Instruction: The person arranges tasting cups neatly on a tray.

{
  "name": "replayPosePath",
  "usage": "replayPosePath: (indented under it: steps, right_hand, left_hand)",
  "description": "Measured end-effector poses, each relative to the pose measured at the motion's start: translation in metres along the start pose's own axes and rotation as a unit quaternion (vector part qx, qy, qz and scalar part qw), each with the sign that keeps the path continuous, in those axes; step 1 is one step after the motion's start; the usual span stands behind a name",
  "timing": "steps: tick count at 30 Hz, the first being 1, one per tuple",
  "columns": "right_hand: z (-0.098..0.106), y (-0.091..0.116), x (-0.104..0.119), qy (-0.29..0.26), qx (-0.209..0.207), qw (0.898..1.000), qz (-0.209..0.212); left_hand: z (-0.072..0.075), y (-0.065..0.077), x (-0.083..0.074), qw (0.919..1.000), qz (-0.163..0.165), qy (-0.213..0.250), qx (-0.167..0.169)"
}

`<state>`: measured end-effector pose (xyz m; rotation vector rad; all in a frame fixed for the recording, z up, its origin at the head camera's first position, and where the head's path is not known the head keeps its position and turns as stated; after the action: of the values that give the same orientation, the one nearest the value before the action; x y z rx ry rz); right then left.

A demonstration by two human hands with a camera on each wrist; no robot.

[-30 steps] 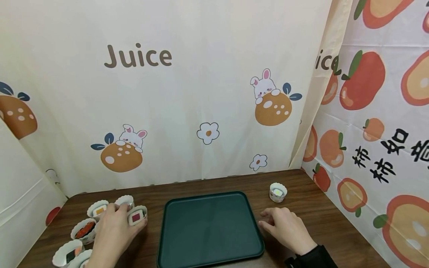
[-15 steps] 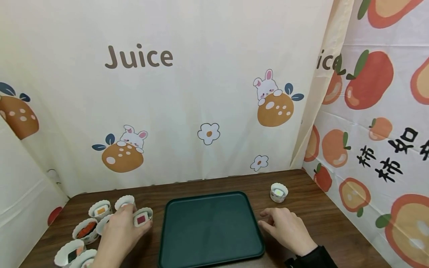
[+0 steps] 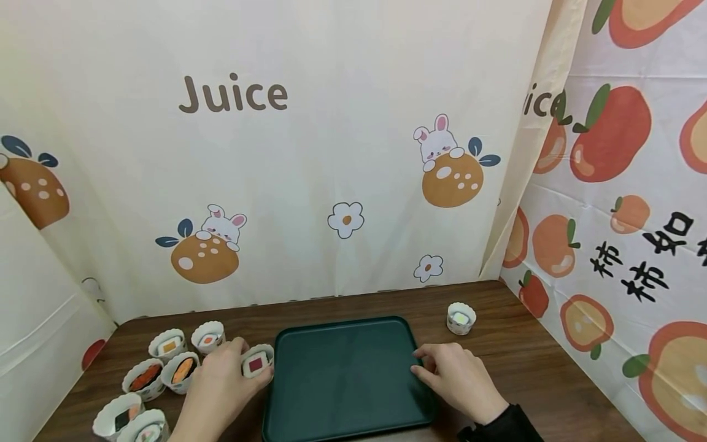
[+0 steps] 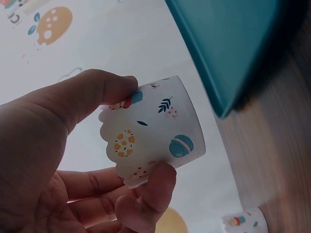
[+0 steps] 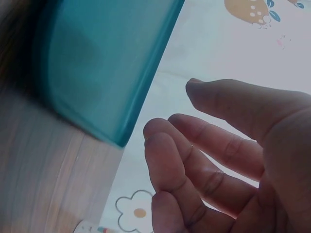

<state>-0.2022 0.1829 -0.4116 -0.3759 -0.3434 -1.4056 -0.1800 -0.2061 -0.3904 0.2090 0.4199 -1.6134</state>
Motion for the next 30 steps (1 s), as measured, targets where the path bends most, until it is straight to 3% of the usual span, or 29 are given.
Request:
replayPosePath:
  steps: [10, 17, 23, 30]
  right_hand:
    - [-0.001, -0.003, 0.019, -0.019, 0.012, 0.999, 0.029]
    - [-0.003, -0.004, 0.035, -0.023, 0.034, 0.998, 0.056]
    - [-0.003, -0.004, 0.046, -0.029, 0.046, 0.996, 0.076]
    - [-0.004, -0.003, 0.054, -0.066, 0.087, 0.990, 0.090]
  left_hand:
    - [-0.010, 0.004, -0.026, 0.9970, -0.064, 0.032, -0.028]
    - [-0.014, 0.005, -0.051, 0.9919, -0.101, 0.077, -0.003]
    - [-0.021, 0.007, -0.072, 0.9821, -0.162, 0.096, -0.008]
    - [-0.033, 0.006, -0.088, 0.9641, -0.243, 0.103, -0.025]
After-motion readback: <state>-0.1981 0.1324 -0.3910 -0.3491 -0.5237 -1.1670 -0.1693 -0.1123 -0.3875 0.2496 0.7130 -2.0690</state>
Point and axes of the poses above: each hand's wrist, its own y-axis away from the middle knuckle, its own z-axis out of the back of the hand, x = y × z, the point moved 2 cm from there along -y, towards the middle knuckle, and after that the axes turned 11 degrees about -z, right-handed, at the moved point
